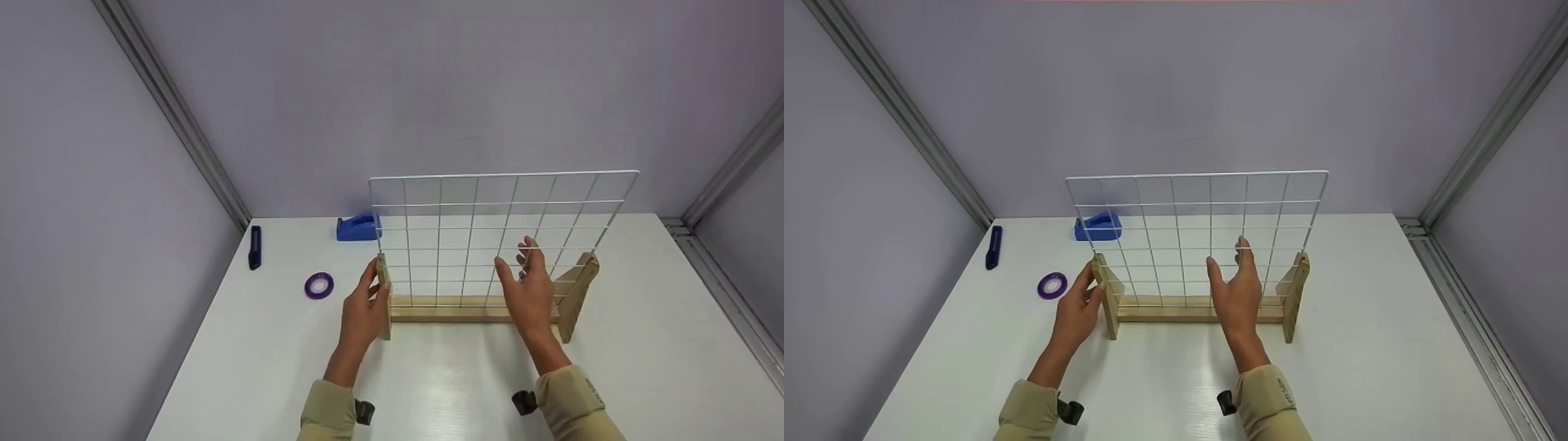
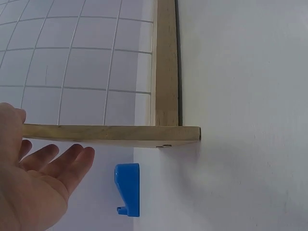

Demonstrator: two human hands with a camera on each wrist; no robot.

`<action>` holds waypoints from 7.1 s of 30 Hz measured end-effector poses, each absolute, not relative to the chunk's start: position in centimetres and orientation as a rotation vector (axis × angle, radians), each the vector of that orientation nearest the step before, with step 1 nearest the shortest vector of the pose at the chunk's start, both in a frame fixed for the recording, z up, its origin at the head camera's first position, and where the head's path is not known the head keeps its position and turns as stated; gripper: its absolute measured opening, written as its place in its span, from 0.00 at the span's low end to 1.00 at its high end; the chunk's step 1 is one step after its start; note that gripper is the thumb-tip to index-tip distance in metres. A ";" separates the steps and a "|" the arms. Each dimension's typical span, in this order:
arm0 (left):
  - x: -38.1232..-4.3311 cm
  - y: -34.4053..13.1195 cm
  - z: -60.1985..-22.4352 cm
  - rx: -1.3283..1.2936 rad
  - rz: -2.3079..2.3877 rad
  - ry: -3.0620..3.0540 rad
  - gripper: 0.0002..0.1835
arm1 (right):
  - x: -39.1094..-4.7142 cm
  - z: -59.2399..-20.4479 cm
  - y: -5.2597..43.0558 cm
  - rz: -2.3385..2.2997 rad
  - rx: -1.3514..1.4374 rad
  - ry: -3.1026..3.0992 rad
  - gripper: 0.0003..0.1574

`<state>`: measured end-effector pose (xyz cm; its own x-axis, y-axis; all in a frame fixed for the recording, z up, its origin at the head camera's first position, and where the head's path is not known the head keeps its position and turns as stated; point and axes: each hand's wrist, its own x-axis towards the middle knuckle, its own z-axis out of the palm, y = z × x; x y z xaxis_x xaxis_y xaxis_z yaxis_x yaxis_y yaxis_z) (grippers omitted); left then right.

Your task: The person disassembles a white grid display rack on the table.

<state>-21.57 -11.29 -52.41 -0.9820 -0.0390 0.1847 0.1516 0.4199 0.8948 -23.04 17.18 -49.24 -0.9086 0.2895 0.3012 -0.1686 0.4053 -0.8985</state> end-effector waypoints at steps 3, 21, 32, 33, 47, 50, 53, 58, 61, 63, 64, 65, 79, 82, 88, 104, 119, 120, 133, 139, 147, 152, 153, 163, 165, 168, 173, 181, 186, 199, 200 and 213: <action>-21.7 -11.4 -52.6 -0.114 -1.593 -2.495 0.32 | -23.4 -49.4 17.0 1.499 -0.123 -2.248 0.41; -22.3 -11.6 -52.6 -0.109 -1.520 -2.562 0.31 | -24.3 -50.2 15.8 1.453 -0.141 -2.190 0.48; -22.6 -11.9 -52.6 -0.131 -1.521 -2.618 0.31 | -24.4 -50.0 15.4 1.443 -0.189 -2.162 0.45; -22.6 -11.9 -52.6 -0.132 -1.522 -2.617 0.31 | -24.4 -50.0 15.4 1.444 -0.190 -2.157 0.45; -22.5 -12.1 -52.8 -0.116 -1.560 -2.609 0.32 | -24.5 -49.7 14.8 1.429 -0.264 -2.115 0.40; -22.5 -12.1 -52.8 -0.111 -1.564 -2.608 0.32 | -24.4 -49.7 14.8 1.442 -0.266 -2.108 0.40; -22.5 -12.1 -52.9 -0.112 -1.572 -2.597 0.31 | -24.4 -49.7 14.9 1.452 -0.257 -2.110 0.40; -22.6 -12.1 -52.9 -0.119 -1.572 -2.588 0.32 | -24.5 -49.6 15.1 1.456 -0.254 -2.104 0.41; -22.6 -12.1 -52.9 -0.136 -1.565 -2.587 0.32 | -24.4 -49.2 15.1 1.451 -0.260 -2.104 0.41; -22.7 -12.2 -52.8 -0.148 -1.560 -2.584 0.31 | -24.5 -49.0 15.1 1.447 -0.260 -2.101 0.41; -22.7 -12.2 -52.8 -0.151 -1.561 -2.581 0.31 | -24.5 -48.8 15.1 1.445 -0.257 -2.100 0.41; -22.7 -12.2 -52.7 -0.153 -1.565 -2.576 0.31 | -24.5 -48.7 15.0 1.444 -0.254 -2.100 0.41; -22.7 -12.3 -53.1 -0.164 -1.556 -2.581 0.32 | -24.4 -47.8 15.0 1.446 -0.271 -2.091 0.40; -22.7 -12.3 -53.1 -0.171 -1.545 -2.578 0.31 | -24.4 -47.7 15.0 1.467 -0.259 -2.081 0.40; -22.7 -12.4 -53.0 -0.157 -1.567 -2.577 0.31 | -24.4 -47.3 14.9 1.463 -0.236 -2.075 0.41; -22.7 -12.5 -52.9 -0.160 -1.566 -2.611 0.32 | -24.5 -45.7 14.7 1.461 -0.258 -2.048 0.39; -22.6 -12.5 -52.8 -0.142 -1.595 -2.617 0.32 | -24.5 -44.6 14.5 1.453 -0.231 -2.023 0.39; -22.6 -12.5 -52.8 -0.141 -1.594 -2.618 0.32 | -24.5 -44.5 14.5 1.453 -0.233 -2.026 0.39; -22.9 -12.4 -52.6 -0.133 -1.572 -2.639 0.32 | -24.8 -42.7 14.6 1.423 -0.259 -2.021 0.40; -22.7 -12.3 -52.7 -0.121 -1.575 -2.645 0.32 | -24.8 -42.5 14.4 1.398 -0.286 -2.035 0.39; -22.6 -12.2 -52.7 -0.130 -1.573 -2.620 0.31 | -24.7 -41.6 14.3 1.404 -0.264 -2.022 0.39; -22.6 -12.2 -52.7 -0.134 -1.554 -2.626 0.32 | -24.7 -41.2 14.4 1.407 -0.293 -2.021 0.38; -22.6 -12.2 -52.7 -0.136 -1.552 -2.626 0.32 | -24.8 -41.1 14.4 1.409 -0.300 -2.018 0.38; -22.6 -12.3 -52.9 -0.137 -1.562 -2.625 0.32 | -24.9 -40.5 14.6 1.416 -0.285 -1.991 0.39; -22.6 -12.3 -52.9 -0.140 -1.564 -2.626 0.32 | -24.9 -40.4 14.6 1.413 -0.283 -1.990 0.39; -22.7 -12.4 -52.8 -0.139 -1.568 -2.625 0.32 | -25.0 -40.2 14.6 1.422 -0.290 -1.990 0.39; -22.7 -12.4 -52.7 -0.134 -1.578 -2.621 0.32 | -25.0 -40.0 14.7 1.436 -0.298 -1.978 0.38; -22.8 -12.4 -52.8 -0.123 -1.591 -2.623 0.31 | -25.1 -39.3 14.8 1.457 -0.299 -1.967 0.38; -22.7 -12.5 -52.7 -0.127 -1.602 -2.616 0.31 | -25.1 -38.8 14.8 1.452 -0.293 -1.979 0.39; -22.7 -12.5 -52.7 -0.113 -1.591 -2.630 0.32 | -25.0 -37.7 14.8 1.475 -0.266 -1.981 0.39; -22.7 -12.5 -52.7 -0.113 -1.586 -2.632 0.32 | -25.0 -37.7 14.8 1.475 -0.263 -1.984 0.40; -22.7 -12.5 -52.7 -0.087 -1.591 -2.626 0.32 | -24.9 -37.0 14.6 1.445 -0.257 -1.983 0.50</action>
